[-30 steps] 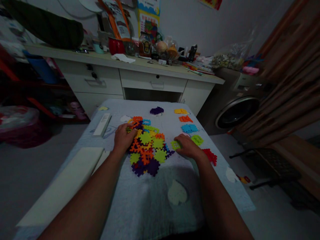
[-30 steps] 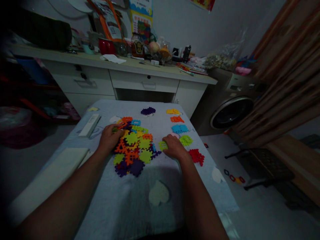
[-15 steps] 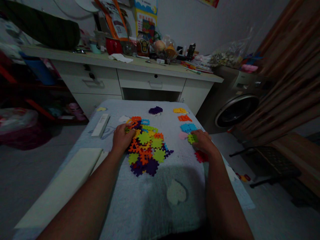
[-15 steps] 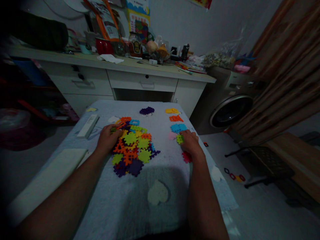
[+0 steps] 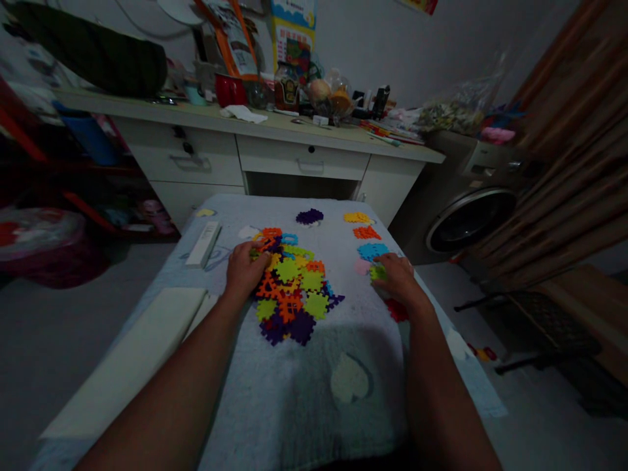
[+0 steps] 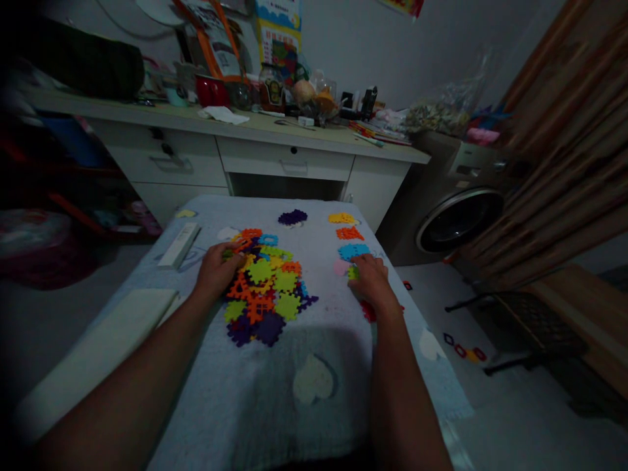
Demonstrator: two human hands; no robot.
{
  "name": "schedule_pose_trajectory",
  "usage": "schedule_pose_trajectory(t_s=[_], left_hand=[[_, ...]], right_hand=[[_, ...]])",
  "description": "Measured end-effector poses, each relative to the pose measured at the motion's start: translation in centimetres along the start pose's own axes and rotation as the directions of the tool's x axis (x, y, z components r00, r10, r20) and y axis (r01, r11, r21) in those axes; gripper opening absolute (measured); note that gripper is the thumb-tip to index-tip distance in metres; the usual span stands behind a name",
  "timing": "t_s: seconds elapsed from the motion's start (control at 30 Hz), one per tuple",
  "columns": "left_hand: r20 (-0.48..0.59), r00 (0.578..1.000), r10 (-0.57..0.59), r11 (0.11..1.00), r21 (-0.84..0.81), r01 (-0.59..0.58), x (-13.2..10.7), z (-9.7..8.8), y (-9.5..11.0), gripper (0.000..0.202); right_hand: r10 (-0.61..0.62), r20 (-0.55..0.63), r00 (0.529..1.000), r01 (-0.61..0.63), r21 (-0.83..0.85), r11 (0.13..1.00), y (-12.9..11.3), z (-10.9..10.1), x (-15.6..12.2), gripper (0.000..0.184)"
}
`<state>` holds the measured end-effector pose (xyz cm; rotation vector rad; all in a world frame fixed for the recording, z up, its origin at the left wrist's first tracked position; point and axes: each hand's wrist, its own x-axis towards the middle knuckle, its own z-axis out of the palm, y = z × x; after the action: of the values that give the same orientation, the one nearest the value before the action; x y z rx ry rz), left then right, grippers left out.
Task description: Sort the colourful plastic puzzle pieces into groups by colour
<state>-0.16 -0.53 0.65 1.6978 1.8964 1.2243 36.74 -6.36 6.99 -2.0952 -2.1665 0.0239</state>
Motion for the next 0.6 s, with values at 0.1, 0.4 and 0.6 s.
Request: schedule_pose_trajectory(t_s=[0.1,0.4,0.6], left_hand=[[0.002,1.0,-0.001,1.0,0.007,0.001,0.0,0.0,0.1,0.035],[0.003,1.0,-0.025,1.0,-0.011,0.025,-0.2,-0.2,0.6,0.032],[0.001,1.0,-0.02,1.0,-0.006,0.02,-0.1,-0.2,0.4,0.032]], right_hand=[[-0.157,-0.036,0.987,0.16,0.143,0.977,-2.3,0.0,-0.1,0.037],[-0.478,0.065,0.876,0.422,0.378,0.824,-9.1,0.8,-1.6,0.026],[-0.513,0.087,0.854,0.441,0.403,0.802,-9.6,1.1,-1.7,0.017]])
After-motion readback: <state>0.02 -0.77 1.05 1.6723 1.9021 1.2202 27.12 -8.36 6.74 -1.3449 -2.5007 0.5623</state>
